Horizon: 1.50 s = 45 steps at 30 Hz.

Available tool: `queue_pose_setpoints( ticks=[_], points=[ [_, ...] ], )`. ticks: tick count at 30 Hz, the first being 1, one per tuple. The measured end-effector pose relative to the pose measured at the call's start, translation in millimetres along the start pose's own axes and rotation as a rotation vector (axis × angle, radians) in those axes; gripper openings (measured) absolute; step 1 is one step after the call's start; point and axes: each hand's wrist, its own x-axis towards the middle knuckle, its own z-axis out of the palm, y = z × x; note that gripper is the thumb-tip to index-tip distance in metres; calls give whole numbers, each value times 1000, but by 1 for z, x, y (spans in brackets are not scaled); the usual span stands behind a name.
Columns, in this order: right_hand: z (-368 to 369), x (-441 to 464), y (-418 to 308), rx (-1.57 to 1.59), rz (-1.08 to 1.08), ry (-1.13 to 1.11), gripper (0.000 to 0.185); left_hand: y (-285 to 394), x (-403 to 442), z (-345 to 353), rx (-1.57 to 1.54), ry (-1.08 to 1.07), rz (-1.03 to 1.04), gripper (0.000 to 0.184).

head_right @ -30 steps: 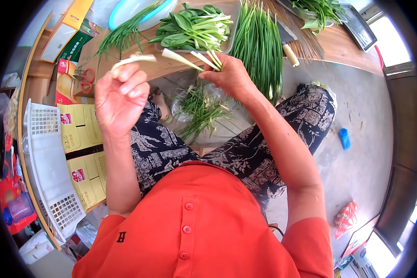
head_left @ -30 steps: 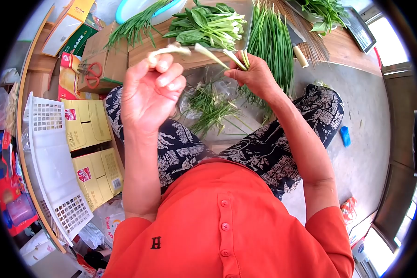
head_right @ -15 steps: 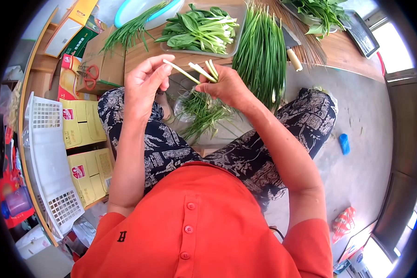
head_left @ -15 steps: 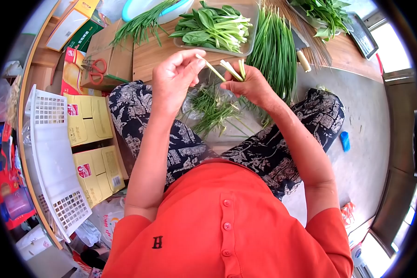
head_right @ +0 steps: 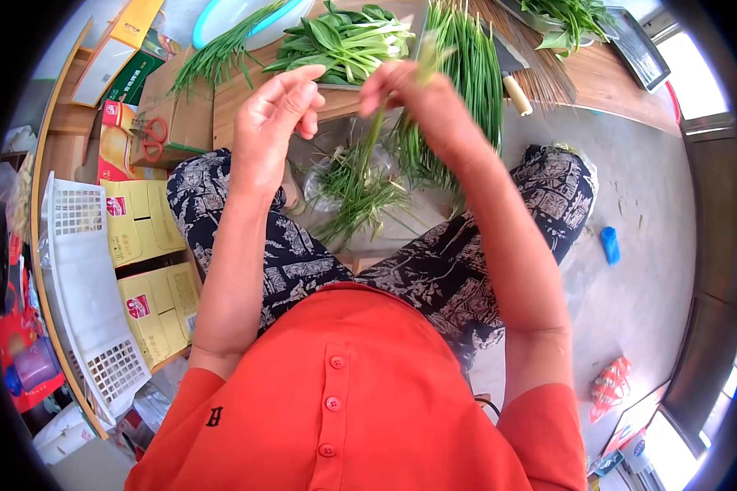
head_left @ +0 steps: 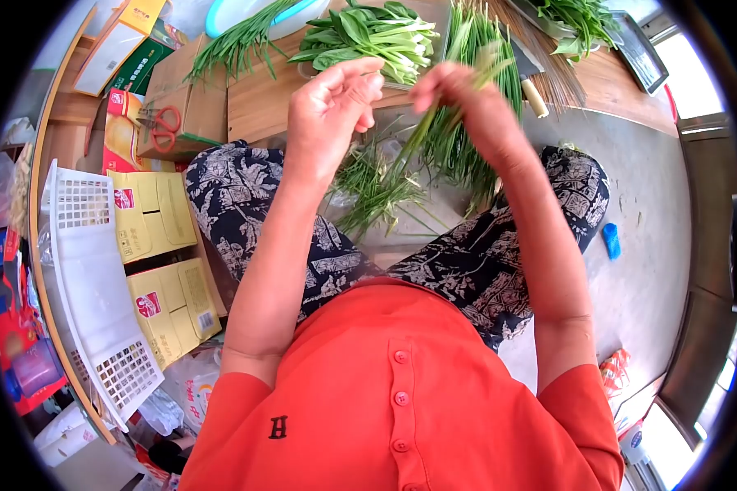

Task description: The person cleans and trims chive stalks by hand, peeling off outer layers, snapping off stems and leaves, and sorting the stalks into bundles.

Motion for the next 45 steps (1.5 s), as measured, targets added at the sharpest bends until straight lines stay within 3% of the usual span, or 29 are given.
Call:
queue_pose_setpoints(
  ticks=[2,7,10,12,14,16,17,18,20,21,22,28,29,30,32,34,36,41,45],
  points=[
    [-23,10,3,559,-36,109,35,-4,0,-9,-23,-2,4,25],
    [-74,15,8,1182,-127,-19,24,-9,-3,-34,-56,7,-58,26],
    [-76,15,4,1211,-109,-139,25,-9,2,-23,2,-46,-31,32],
    [-68,15,5,1263,-99,-157,27,-3,3,-3,64,-208,-95,52],
    [-62,16,5,1282,-83,-159,28,-18,7,14,277,-349,16,75],
    [-60,17,6,1318,-93,-165,25,-31,3,29,251,-429,-1,78],
    [-60,17,8,1316,-91,-132,24,-55,7,34,232,-442,125,55],
    [-60,17,9,1314,-91,-96,23,-53,8,35,229,-450,134,55],
    [-58,18,12,1166,-59,8,23,-42,6,35,-25,-626,-339,30],
    [-52,16,6,1065,-23,83,25,-37,2,40,-40,-578,-353,23],
    [-43,13,0,965,13,158,28,-38,3,40,-161,-590,-391,24],
    [-20,9,0,863,141,-163,28,-26,5,44,-521,-580,-560,24],
    [-20,13,-1,856,137,-115,30,-29,6,42,-534,-645,-531,30],
    [-28,17,-4,940,82,-110,29,-29,4,38,-534,-633,-542,30],
    [-62,34,-2,1207,22,-126,25,-28,-1,33,-616,-639,-592,49],
    [-104,46,-2,1365,-23,-168,25,-34,-3,19,-591,-665,-547,60],
    [-131,45,-1,1445,10,-117,27,-34,-10,6,-372,-481,-418,61],
    [-159,31,26,1536,25,69,27,-42,-14,-24,6,-247,-312,41],
    [-164,26,19,1619,11,153,26,-35,-5,-21,-55,-204,-271,31]
  ],
)
